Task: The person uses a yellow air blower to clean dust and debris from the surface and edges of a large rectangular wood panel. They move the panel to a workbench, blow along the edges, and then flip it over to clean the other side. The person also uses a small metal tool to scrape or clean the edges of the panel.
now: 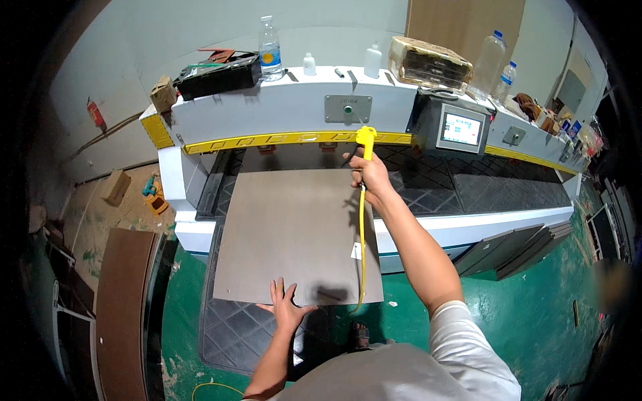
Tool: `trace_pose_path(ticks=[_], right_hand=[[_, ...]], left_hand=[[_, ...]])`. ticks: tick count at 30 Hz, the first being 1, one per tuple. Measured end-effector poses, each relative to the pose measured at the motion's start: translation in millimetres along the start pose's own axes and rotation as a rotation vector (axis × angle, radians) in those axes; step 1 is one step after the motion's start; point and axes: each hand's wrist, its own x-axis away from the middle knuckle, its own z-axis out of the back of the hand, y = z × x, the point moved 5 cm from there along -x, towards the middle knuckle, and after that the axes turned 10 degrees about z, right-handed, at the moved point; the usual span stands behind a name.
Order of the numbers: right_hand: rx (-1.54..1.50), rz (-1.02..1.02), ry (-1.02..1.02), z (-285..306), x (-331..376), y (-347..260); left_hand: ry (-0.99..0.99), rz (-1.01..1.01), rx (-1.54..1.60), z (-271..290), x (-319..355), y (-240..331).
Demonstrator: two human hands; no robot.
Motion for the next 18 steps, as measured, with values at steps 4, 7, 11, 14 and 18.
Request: trace_pose_path(ticks=[4, 7, 11, 14, 18], right_hand=[[0.048, -0.015, 0.039, -5, -26, 7], [0.095, -0.006, 0.060, -4, -38, 9], [0.057, 0.007, 0.010, -11, -11, 27], [0.063, -0.141, -0.111, -1, 46, 56], [0.092, -0.449, -0.293, 22, 136, 108]], left_hand=[[0.051, -0.039, -0.002, -6, 3, -4], [0.021, -0.045, 0.001, -2, 6, 1], [0.048, -0.054, 0.000, 2, 7, 2], [0.055, -0.042, -0.017, 0, 7, 1], [0.091, -0.052, -0.048, -2, 6, -6]])
